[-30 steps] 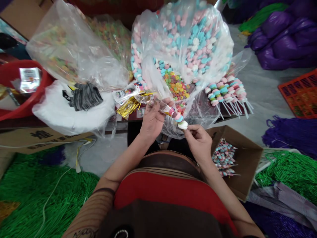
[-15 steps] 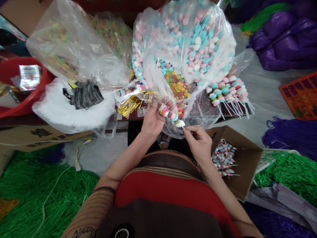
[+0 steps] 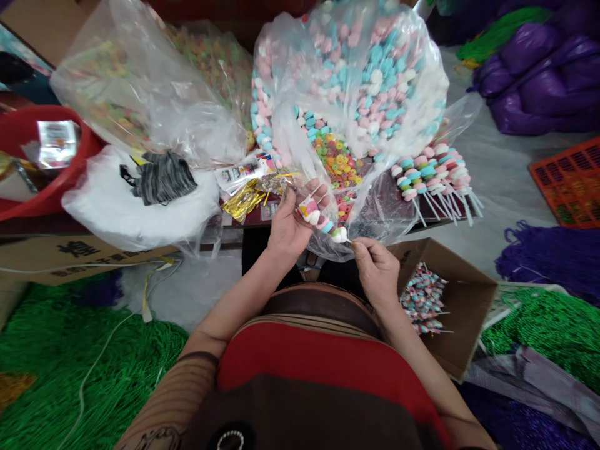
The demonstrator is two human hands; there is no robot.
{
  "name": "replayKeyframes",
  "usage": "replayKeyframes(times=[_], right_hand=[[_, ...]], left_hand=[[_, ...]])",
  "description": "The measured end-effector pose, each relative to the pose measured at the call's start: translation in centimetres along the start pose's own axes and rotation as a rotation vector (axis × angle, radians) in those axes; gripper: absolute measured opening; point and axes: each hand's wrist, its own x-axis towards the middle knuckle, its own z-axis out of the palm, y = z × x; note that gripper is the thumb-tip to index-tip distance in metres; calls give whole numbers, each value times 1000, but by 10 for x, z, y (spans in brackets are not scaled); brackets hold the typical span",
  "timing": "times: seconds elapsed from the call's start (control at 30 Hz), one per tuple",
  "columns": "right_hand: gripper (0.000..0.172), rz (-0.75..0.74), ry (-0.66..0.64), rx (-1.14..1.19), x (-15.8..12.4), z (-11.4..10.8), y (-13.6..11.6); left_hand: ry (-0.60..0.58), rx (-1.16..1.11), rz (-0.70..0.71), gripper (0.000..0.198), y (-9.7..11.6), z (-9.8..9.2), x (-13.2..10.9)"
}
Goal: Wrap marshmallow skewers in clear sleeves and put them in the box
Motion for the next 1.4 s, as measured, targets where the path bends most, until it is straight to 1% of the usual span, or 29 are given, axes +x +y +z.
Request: replayKeyframes(times=[0.13, 0.23, 0.3, 0.4, 0.53, 0.63, 0.73, 0.8, 0.87, 0.93, 1.0, 1.1, 1.17, 1.2, 1.27, 1.33, 1.4], right_hand=[[25, -28, -25, -65, 2, 0, 1], [29, 0, -57, -47, 2, 0, 1], [36, 70, -76, 49, 1, 1, 2], [44, 215, -113, 269, -1, 5, 3], [47, 349, -156, 545, -2, 9, 1], [46, 353, -195, 683, -1, 8, -6], [41, 317, -247, 747, 6, 6, -16], [40, 286, -256, 752, 16, 6, -26], [42, 246, -227, 743, 27, 8, -36], [43, 217, -196, 716, 36, 13, -44], [42, 221, -203, 670, 41, 21, -49], [40, 237, -260, 638, 41, 32, -48], [37, 207, -257, 642, 39, 37, -43], [35, 184, -236, 634, 38, 37, -40], [34, 148, -179, 573, 38, 35, -35], [35, 132, -130, 474, 38, 31, -33], [37, 119, -101, 389, 37, 27, -31]], left_hand=[[-23, 14, 27, 30, 0, 4, -2], [-17, 66, 47, 28, -1, 12, -7], [3, 108, 39, 26, -1, 16, -11], [26, 146, -4, 33, 0, 18, -13], [50, 100, 7, 38, 7, 15, -9], [26, 26, 32, 39, 13, 13, -6], [-11, -13, 28, 38, 14, 13, -6], [-7, -13, 21, 36, 11, 14, -7], [8, 5, 0, 34, 7, 15, -8], [22, 36, -21, 35, 1, 15, -10], [14, 71, -35, 32, -5, 14, -13], [-44, 128, -99, 22, -12, 10, -18], [-80, 168, -143, 17, -15, 7, -19], [-93, 183, -142, 16, -15, 6, -19], [-84, 190, -76, 14, -13, 5, -16], [-33, 184, 19, 13, -11, 5, -12], [27, 180, 70, 12, -9, 5, -7]])
